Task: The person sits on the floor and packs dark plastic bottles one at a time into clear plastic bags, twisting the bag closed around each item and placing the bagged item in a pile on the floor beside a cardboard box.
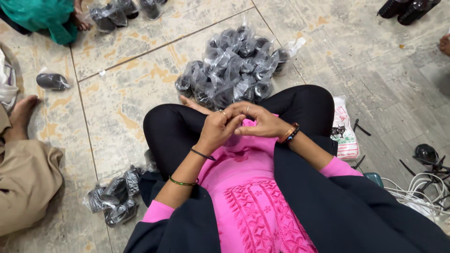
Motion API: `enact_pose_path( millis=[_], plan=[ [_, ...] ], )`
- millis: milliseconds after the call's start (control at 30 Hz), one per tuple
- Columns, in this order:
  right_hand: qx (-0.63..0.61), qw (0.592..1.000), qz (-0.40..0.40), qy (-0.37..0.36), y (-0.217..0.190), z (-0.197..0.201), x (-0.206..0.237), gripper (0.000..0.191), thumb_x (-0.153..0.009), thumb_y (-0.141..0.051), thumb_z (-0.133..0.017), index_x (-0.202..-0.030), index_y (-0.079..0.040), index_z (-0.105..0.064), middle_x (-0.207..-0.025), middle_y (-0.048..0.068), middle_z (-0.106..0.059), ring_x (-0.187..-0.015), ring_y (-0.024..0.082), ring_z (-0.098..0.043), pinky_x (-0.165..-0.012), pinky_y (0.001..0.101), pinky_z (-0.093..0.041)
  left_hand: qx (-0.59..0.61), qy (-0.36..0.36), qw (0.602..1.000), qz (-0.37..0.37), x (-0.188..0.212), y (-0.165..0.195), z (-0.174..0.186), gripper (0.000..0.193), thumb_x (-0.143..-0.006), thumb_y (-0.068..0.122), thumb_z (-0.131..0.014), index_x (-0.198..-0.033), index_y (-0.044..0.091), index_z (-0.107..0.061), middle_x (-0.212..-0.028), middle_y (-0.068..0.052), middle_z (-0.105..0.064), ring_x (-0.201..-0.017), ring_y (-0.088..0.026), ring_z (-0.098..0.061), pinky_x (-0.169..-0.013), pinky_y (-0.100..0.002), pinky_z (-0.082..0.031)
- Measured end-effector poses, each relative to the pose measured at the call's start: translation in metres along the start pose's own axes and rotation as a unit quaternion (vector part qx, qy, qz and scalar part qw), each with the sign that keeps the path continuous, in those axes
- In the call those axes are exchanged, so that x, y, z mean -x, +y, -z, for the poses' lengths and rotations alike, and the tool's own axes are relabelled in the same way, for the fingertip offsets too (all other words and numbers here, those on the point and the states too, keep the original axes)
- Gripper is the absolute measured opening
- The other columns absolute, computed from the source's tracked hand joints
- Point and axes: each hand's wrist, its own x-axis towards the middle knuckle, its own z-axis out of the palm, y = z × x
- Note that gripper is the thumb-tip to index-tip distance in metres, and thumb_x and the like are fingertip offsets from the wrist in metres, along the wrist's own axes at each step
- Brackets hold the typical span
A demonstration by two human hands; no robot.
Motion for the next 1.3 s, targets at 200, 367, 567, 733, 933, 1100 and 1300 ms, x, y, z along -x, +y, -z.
enact_pose_path(
  millis=[200, 367, 567, 733, 933, 1100, 1300],
  plan=[
    [-0.095, 0.994, -0.009, -0.050, -0.009, 0.024, -0.003, 0.024, -0.095, -0.017, -0.081, -0.085, -0.003, -0.064, -0.108, 0.007, -0.070, -0.101, 0.014, -0.064, -0.090, 0.0325, -0.050, 0.034, -0.171, 0.973, 0.152, -0.023, 0.007, 0.047, 0.025, -0.090, 0.024, -0.082, -0.083, 0.002, -0.070, -0.067, -0.014, -0.062, -0.062, -0.031, -0.056, -0.055, -0.037, -0.044],
    [0.088, 0.969, -0.111, -0.203, -0.020, 0.055, -0.010, 0.022, -0.093, -0.024, -0.079, -0.086, -0.006, -0.067, -0.083, 0.003, -0.067, -0.080, 0.017, -0.064, -0.077, 0.0345, -0.049, -0.191, -0.339, 0.921, 0.002, -0.037, 0.025, 0.077, 0.027, -0.073, 0.034, -0.086, -0.079, 0.009, -0.077, -0.092, -0.008, -0.068, -0.087, -0.025, -0.065, -0.080, -0.049, -0.043],
    [0.400, 0.916, -0.003, -0.036, -0.028, 0.045, -0.010, 0.013, -0.087, -0.023, -0.078, -0.094, -0.012, -0.075, -0.090, 0.004, -0.063, -0.087, 0.024, -0.059, -0.080, 0.0413, -0.037, -0.368, -0.179, 0.909, -0.081, -0.047, 0.034, 0.085, 0.022, -0.078, 0.031, -0.078, -0.080, 0.009, -0.076, -0.121, -0.009, -0.067, -0.114, -0.031, -0.060, -0.103, -0.059, -0.035],
    [0.411, 0.906, 0.027, 0.093, -0.022, 0.049, -0.008, 0.017, -0.083, -0.022, -0.078, -0.087, -0.007, -0.069, -0.104, 0.011, -0.062, -0.096, 0.032, -0.060, -0.083, 0.0418, -0.043, -0.235, -0.152, 0.959, -0.036, -0.048, 0.009, 0.078, 0.019, -0.086, 0.025, -0.080, -0.079, 0.008, -0.076, -0.098, -0.006, -0.071, -0.088, -0.026, -0.068, -0.102, -0.060, -0.033],
    [0.246, 0.963, -0.099, 0.059, -0.015, 0.048, 0.004, 0.017, -0.091, -0.017, -0.075, -0.091, -0.001, -0.070, -0.087, 0.012, -0.066, -0.075, 0.028, -0.066, -0.067, 0.0381, -0.053, -0.182, -0.084, 0.976, -0.085, -0.020, 0.001, 0.055, 0.019, -0.094, 0.013, -0.076, -0.083, 0.003, -0.064, -0.088, -0.010, -0.068, -0.076, -0.029, -0.069, -0.071, -0.039, -0.055],
    [0.284, 0.955, -0.061, 0.060, -0.011, 0.038, 0.003, 0.010, -0.093, -0.009, -0.072, -0.097, 0.000, -0.072, -0.093, 0.014, -0.069, -0.085, 0.030, -0.070, -0.075, 0.0363, -0.056, -0.219, -0.045, 0.975, 0.012, -0.011, 0.005, 0.045, 0.027, -0.093, 0.012, -0.072, -0.113, -0.004, -0.068, -0.082, -0.016, -0.067, -0.073, -0.033, -0.067, -0.063, -0.043, -0.053],
    [0.256, 0.951, -0.113, 0.131, -0.014, 0.025, 0.006, 0.011, -0.088, -0.007, -0.074, -0.096, 0.000, -0.073, -0.087, 0.013, -0.069, -0.076, 0.024, -0.071, -0.067, 0.0344, -0.056, -0.322, -0.141, 0.920, 0.171, 0.004, 0.021, 0.052, 0.029, -0.096, 0.032, -0.071, -0.084, 0.007, -0.064, -0.076, -0.015, -0.072, -0.069, -0.030, -0.069, -0.059, -0.042, -0.053]
  ],
)
